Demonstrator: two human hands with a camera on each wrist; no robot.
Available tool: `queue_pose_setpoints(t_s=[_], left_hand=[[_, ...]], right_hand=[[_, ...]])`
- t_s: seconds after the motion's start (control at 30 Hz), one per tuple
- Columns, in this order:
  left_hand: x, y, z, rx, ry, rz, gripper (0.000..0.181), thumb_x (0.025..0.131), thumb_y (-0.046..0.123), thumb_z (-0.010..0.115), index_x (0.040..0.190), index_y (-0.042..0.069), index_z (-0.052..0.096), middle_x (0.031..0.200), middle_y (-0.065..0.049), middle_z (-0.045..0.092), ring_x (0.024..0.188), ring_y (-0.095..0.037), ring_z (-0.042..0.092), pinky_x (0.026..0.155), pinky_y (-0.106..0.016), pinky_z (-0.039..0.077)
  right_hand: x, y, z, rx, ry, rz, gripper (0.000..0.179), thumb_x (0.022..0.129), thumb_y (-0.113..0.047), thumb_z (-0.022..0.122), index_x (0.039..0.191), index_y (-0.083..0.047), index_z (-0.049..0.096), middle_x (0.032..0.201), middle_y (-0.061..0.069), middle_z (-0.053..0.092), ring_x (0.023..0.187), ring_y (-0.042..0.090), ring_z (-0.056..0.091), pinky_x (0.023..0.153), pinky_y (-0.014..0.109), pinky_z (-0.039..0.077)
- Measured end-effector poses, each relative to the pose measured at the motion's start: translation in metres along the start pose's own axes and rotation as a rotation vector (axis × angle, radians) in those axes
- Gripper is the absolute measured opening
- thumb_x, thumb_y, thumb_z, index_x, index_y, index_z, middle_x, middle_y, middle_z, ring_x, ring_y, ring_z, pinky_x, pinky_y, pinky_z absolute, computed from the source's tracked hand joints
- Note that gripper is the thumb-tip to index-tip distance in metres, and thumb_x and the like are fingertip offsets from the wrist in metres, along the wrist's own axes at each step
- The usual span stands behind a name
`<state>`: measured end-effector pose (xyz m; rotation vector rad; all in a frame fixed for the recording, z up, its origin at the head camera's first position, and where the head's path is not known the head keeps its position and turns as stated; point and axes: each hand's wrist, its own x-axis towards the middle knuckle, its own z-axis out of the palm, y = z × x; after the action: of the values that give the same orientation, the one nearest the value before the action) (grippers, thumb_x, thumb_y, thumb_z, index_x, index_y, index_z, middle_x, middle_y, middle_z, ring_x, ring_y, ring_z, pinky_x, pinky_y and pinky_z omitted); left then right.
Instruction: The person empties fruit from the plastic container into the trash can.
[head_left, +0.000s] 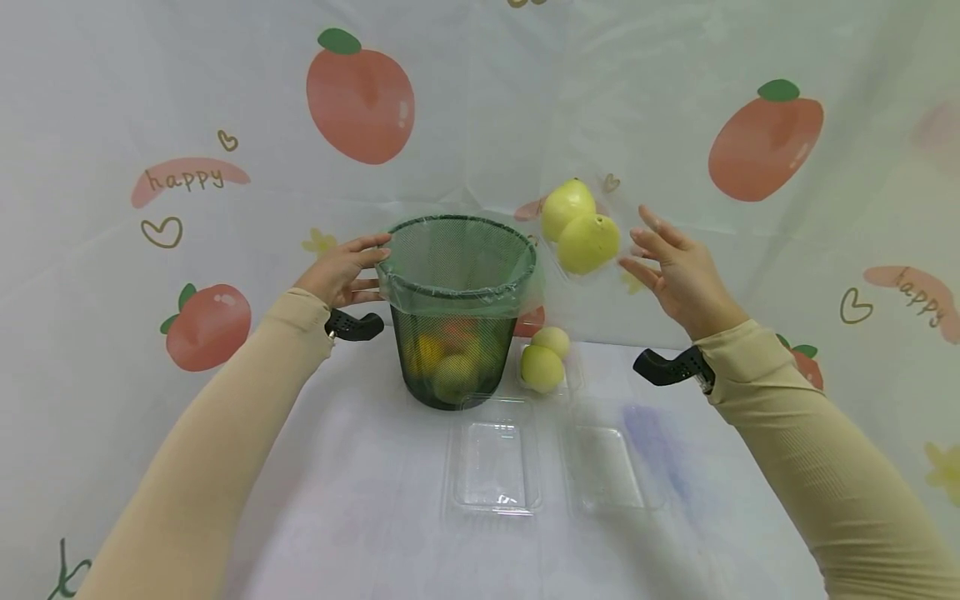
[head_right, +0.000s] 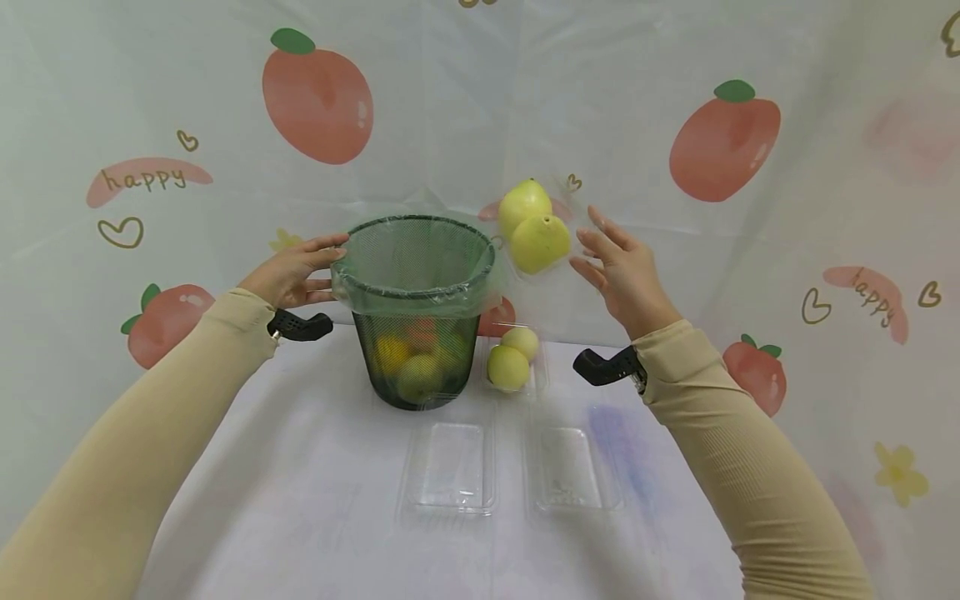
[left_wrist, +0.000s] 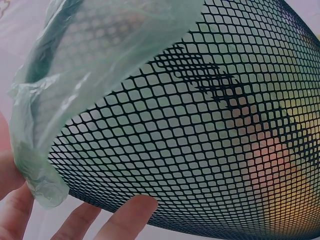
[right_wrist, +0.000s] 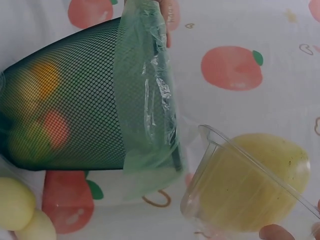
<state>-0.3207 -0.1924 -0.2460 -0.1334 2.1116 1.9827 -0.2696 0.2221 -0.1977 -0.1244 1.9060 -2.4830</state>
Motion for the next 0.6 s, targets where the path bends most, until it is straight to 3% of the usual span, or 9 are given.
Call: queue_pose_setpoints(t_s=[0.17,0.27,0.4,0.6], left_hand=[[-0.001,0.000,-0.001,-0.003,-0.007,-0.001,0.052,0.102,0.029,0.051,0.151,0.034,0.034,0.163,0.003,0.014,0.143,-0.036,0.030,0.080,-0.028,0.060],[-0.001,0.000,-0.001,-0.002,-0.003,-0.001,0.052,0.102,0.029,0.051,0.151,0.034,0.034,0.163,0.003,0.014,0.143,-0.036,0.031,0.081,-0.028,0.060],[-0.001,0.000,0.000,-0.001,0.005,-0.003,0.052,0.102,0.029,0.051,0.150,0.034,0.035,0.163,0.003,0.015,0.142,-0.036,0.032,0.082,-0.029,0.060],[-0.001,0.000,0.000,-0.001,0.007,-0.001,0.052,0.101,0.029,0.052,0.150,0.034,0.035,0.162,0.003,0.016,0.141,-0.036,0.033,0.082,-0.029,0.060]], right_hand=[[0.003,-0.003,0.007,-0.027,0.028,-0.020,0.068,0.091,-0.020,0.067,0.151,-0.024,0.034,0.160,-0.013,0.017,0.132,0.015,0.032,0.102,0.021,0.046],[0.004,-0.005,0.010,-0.055,0.047,-0.029,0.067,0.091,-0.020,0.067,0.150,-0.025,0.036,0.160,-0.009,0.018,0.128,0.015,0.035,0.098,0.018,0.049],[0.006,-0.007,0.014,-0.077,0.056,-0.046,0.065,0.092,-0.020,0.067,0.150,-0.024,0.037,0.159,-0.009,0.020,0.131,0.015,0.032,0.089,0.014,0.053],[0.011,-0.010,0.020,-0.095,0.057,-0.060,0.065,0.093,-0.019,0.066,0.150,-0.021,0.036,0.158,-0.012,0.022,0.137,0.017,0.028,0.087,0.013,0.053]])
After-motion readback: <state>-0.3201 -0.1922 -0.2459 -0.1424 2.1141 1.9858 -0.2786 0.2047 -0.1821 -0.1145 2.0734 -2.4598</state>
